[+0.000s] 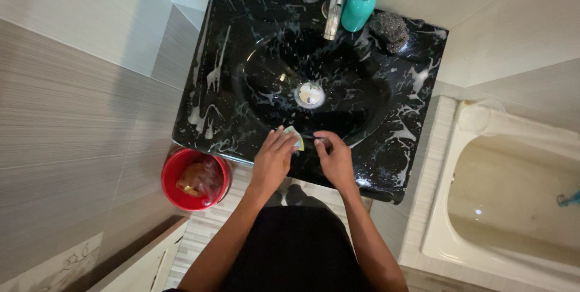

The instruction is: The person scrubs a black marble bathroom sink using a yellow sponge. They clean the basin, faucet, and surrounding countertop, moving a soap dispenser to reach the area underneath it.

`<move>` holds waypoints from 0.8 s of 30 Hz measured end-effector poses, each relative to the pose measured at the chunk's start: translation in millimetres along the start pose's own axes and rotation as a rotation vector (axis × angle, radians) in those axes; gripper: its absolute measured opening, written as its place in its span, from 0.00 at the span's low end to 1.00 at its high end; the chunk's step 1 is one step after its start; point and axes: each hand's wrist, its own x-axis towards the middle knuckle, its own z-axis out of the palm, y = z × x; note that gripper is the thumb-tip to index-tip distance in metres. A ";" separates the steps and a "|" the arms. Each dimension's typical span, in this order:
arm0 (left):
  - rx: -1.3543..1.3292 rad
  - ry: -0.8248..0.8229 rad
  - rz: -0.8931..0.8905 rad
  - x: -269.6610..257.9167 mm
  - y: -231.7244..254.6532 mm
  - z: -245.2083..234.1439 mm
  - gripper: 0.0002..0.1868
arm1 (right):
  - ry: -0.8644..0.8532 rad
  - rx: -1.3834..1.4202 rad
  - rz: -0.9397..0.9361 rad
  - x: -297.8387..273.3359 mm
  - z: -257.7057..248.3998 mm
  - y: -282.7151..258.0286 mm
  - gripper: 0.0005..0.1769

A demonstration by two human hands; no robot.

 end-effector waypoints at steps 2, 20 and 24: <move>-0.035 0.027 0.022 -1.0 -6.9 -0.2 0.18 | 0.009 -0.004 -0.005 0.0 1.5 0.0 0.10; -0.087 -0.027 0.138 4.1 -65.3 -33.0 0.26 | 0.008 0.053 0.013 2.6 45.2 -4.2 0.10; -0.039 -0.096 0.155 13.9 -85.8 -33.5 0.27 | 0.053 0.027 0.071 8.3 61.7 -10.8 0.10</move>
